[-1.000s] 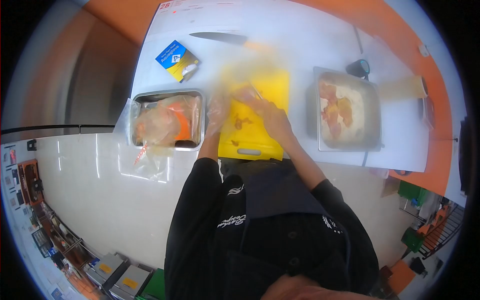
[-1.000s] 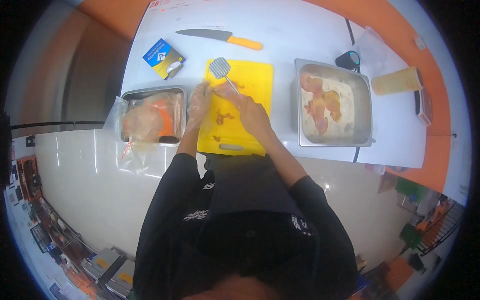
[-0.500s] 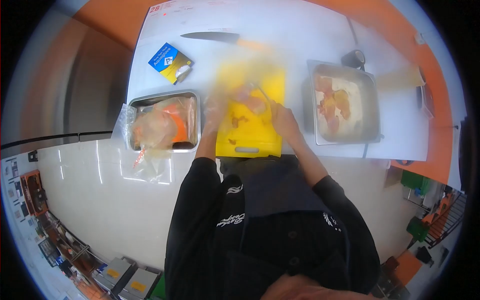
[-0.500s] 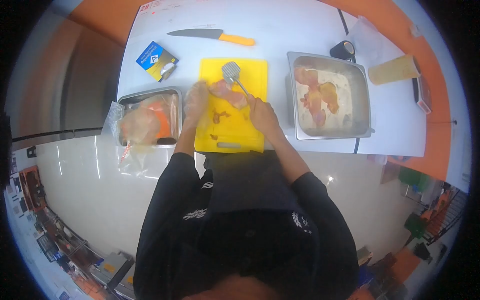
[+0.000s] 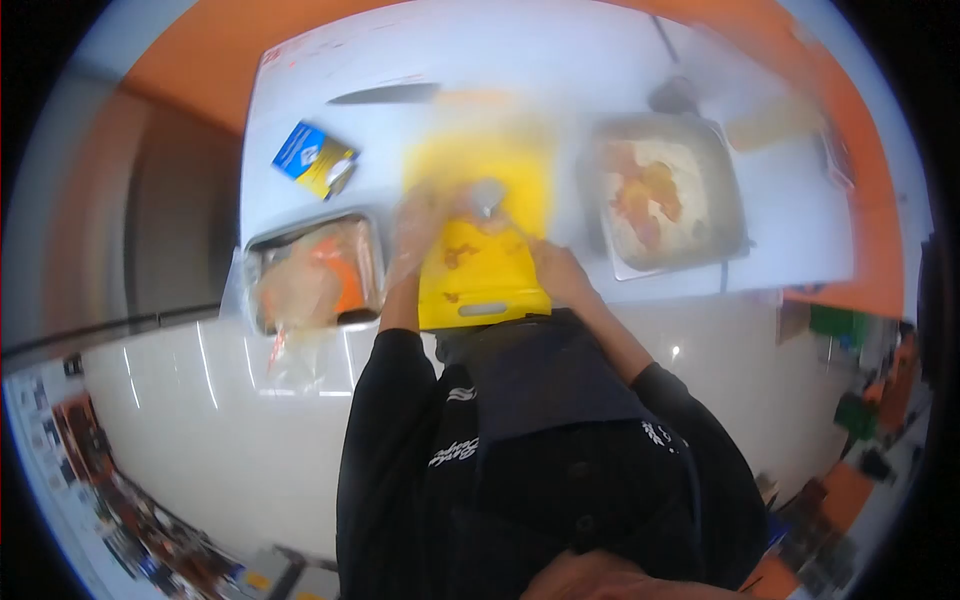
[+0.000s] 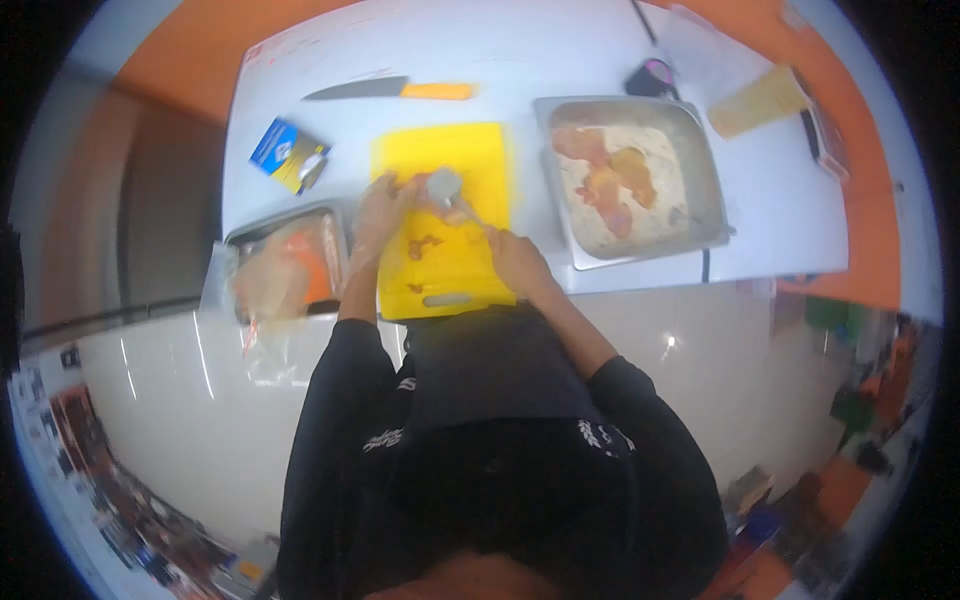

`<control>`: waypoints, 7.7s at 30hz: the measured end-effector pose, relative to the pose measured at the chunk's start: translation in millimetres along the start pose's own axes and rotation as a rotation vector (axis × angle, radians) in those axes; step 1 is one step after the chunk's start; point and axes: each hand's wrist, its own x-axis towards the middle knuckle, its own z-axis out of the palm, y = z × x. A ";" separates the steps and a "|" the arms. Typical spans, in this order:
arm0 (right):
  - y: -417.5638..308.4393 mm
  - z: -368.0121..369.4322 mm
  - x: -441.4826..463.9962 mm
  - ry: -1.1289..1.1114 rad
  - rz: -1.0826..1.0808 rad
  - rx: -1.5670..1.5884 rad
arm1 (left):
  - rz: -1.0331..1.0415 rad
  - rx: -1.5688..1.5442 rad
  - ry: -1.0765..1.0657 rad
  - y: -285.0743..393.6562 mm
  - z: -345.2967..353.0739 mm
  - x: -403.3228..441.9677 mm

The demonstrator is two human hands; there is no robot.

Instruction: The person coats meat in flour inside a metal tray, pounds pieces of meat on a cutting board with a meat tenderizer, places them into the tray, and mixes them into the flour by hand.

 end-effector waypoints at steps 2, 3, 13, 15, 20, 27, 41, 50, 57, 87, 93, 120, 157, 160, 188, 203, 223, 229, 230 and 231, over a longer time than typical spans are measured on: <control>2.8 -11.8 -13.5 -0.051 0.158 -0.003 | -0.012 0.044 -0.278 50.5 -41.8 10.6; 0.1 -18.2 -18.7 -0.080 0.234 0.003 | -0.048 0.003 -0.318 54.8 -39.2 13.6; 38.2 -5.3 -55.6 0.019 0.299 0.321 | -0.048 -0.081 -0.198 88.1 -39.8 2.4; 47.1 2.0 -56.3 0.033 0.273 0.322 | -0.009 -0.109 -0.213 115.2 -55.0 5.6; 40.4 -10.4 -55.7 -0.034 0.254 0.321 | 0.400 -0.172 -0.199 186.2 -95.3 20.5; 42.2 -11.1 -53.1 -0.075 0.265 0.317 | 0.432 -0.138 -0.537 312.4 -129.4 20.1; 36.2 -20.6 -57.5 -0.036 0.223 0.230 | 0.441 0.116 -0.495 328.5 -55.5 50.9; 48.2 2.9 -43.9 -0.063 0.116 0.380 | 0.159 -0.079 0.383 43.8 -170.0 -9.9; 34.7 -9.7 -35.8 -0.122 0.183 0.302 | -0.642 0.099 0.124 -108.2 -277.1 -119.1; 42.6 5.6 -43.2 -0.076 0.100 0.247 | 0.102 0.776 -0.372 -92.1 -180.3 -53.7; 47.2 7.6 -47.5 -0.096 0.167 0.298 | -0.047 0.497 -0.444 -85.9 -198.3 -57.1; 31.3 -0.8 -44.2 -0.128 0.189 0.292 | -0.513 -1.081 0.301 -64.3 -322.3 -84.8; 29.8 -17.5 -53.0 -0.002 0.248 0.368 | -0.319 -0.704 -0.410 78.6 -43.5 -3.1; 30.1 -17.2 -52.4 -0.011 0.250 0.352 | -0.282 -0.674 -0.380 68.7 -32.6 -5.2; 29.4 -24.1 -52.4 0.116 0.305 0.623 | -0.083 -0.707 -0.236 118.0 -49.3 1.1; -2.9 -27.0 -36.5 0.151 0.103 0.221 | -0.459 -0.316 -0.469 89.8 -50.3 -12.4; 6.4 13.8 -8.6 0.036 0.032 -0.021 | -0.291 -0.279 -0.259 64.9 -40.9 -27.4; -21.1 -6.8 -24.6 -0.044 0.007 -0.043 | -0.141 -0.205 -0.191 33.5 -26.3 -29.6; -18.6 -5.4 -26.0 -0.084 0.036 -0.090 | -0.147 -0.192 -0.187 30.3 -22.0 -29.9; -16.0 -2.7 -27.3 -0.122 0.067 -0.135 | -0.143 -0.221 -0.197 29.1 -22.2 -30.5</control>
